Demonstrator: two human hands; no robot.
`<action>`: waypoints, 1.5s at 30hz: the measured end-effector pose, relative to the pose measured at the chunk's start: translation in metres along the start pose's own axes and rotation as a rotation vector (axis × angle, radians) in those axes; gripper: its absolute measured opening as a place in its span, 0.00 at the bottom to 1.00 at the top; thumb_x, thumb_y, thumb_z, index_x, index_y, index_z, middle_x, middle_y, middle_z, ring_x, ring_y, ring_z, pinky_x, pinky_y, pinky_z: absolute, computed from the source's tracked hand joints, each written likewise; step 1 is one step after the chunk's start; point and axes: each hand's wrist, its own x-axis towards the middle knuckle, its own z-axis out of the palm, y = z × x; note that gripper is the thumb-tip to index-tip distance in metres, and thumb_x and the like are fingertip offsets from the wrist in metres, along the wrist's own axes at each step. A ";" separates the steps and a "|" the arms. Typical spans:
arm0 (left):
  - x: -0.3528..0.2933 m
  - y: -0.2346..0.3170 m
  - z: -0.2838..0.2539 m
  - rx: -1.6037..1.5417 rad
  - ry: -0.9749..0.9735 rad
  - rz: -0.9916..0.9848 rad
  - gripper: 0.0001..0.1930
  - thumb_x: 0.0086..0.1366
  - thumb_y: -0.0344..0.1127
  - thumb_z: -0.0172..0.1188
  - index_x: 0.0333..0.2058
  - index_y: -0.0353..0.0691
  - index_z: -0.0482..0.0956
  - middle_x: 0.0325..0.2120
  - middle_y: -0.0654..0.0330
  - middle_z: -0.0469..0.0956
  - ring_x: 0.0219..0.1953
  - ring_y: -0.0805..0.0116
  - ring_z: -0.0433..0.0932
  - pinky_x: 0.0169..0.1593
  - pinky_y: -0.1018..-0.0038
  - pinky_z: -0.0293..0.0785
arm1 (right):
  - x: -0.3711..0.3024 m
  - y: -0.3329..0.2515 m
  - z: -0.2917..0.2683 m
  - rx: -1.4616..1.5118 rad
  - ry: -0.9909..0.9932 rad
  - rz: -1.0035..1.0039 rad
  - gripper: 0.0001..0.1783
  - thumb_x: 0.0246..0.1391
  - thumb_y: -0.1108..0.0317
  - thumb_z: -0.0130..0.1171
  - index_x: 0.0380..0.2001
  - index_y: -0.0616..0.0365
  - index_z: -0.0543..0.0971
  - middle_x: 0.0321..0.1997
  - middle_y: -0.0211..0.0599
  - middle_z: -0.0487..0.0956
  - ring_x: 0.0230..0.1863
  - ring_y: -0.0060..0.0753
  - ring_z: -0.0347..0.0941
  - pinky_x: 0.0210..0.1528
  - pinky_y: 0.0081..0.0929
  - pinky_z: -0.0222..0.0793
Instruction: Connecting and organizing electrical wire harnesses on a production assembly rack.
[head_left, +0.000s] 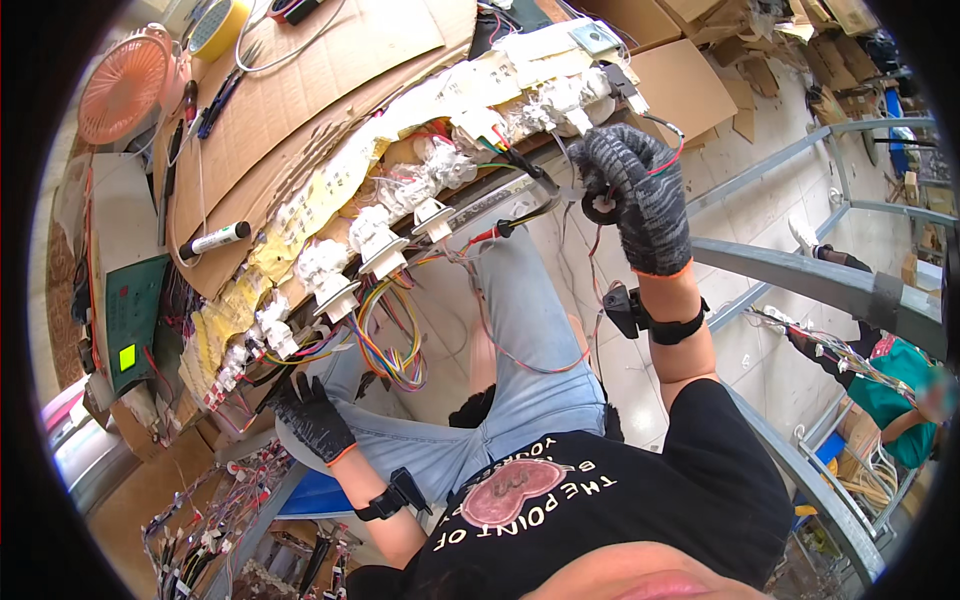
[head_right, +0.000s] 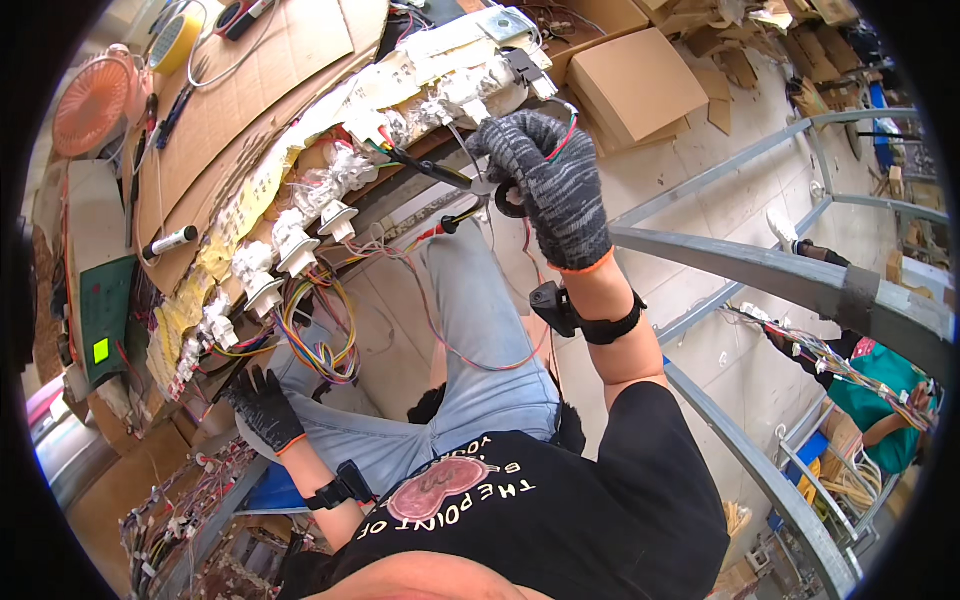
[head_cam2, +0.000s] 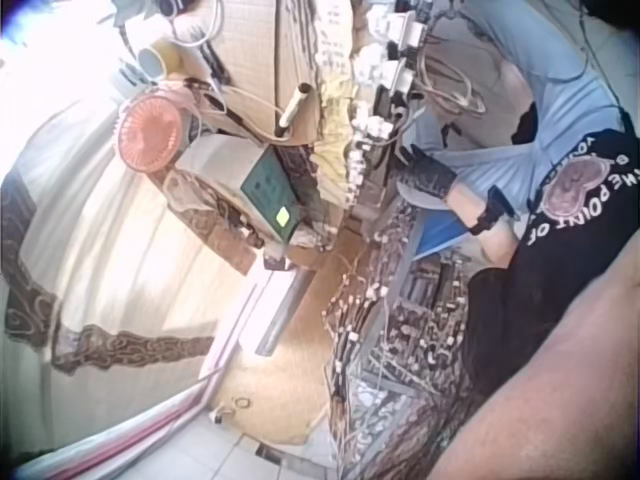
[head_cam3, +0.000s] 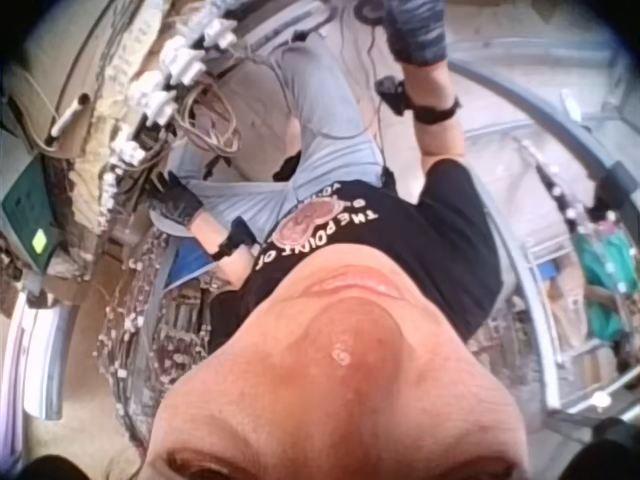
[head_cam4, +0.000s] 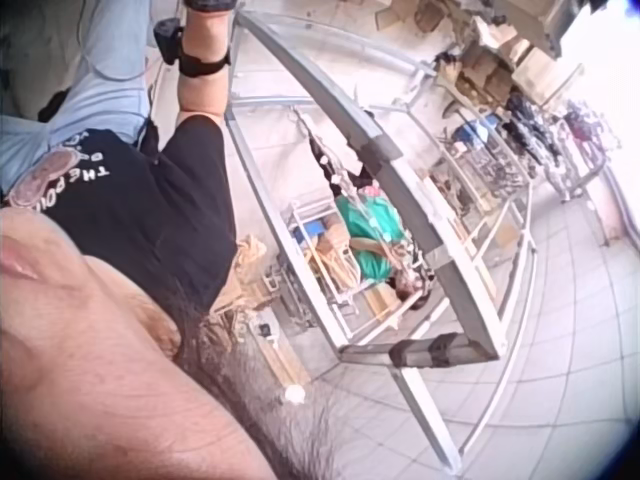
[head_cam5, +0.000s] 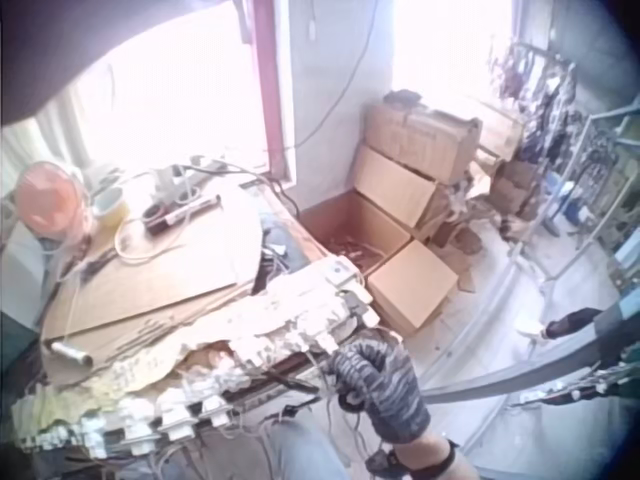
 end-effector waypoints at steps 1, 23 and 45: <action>0.001 -0.001 -0.001 -0.014 0.023 -0.007 0.20 0.69 0.42 0.40 0.56 0.42 0.61 0.58 0.57 0.60 0.57 0.55 0.62 0.59 0.60 0.60 | 0.000 0.000 0.000 0.019 -0.015 -0.021 0.12 0.56 0.63 0.54 0.28 0.59 0.80 0.18 0.26 0.74 0.15 0.12 0.63 0.17 0.11 0.55; 0.044 0.071 -0.037 -0.382 0.113 0.233 0.18 0.67 0.41 0.42 0.49 0.40 0.71 0.46 0.58 0.74 0.49 0.63 0.72 0.54 0.64 0.66 | 0.069 0.035 -0.069 -0.114 0.041 0.069 0.14 0.58 0.57 0.52 0.41 0.53 0.76 0.27 0.26 0.76 0.25 0.20 0.71 0.22 0.17 0.63; 0.067 0.078 -0.056 -0.286 -0.035 0.254 0.09 0.61 0.29 0.51 0.39 0.33 0.76 0.35 0.57 0.77 0.37 0.68 0.76 0.44 0.71 0.73 | 0.050 -0.005 -0.057 -0.184 -0.034 0.160 0.17 0.61 0.64 0.48 0.49 0.61 0.72 0.41 0.35 0.77 0.29 0.17 0.73 0.32 0.15 0.74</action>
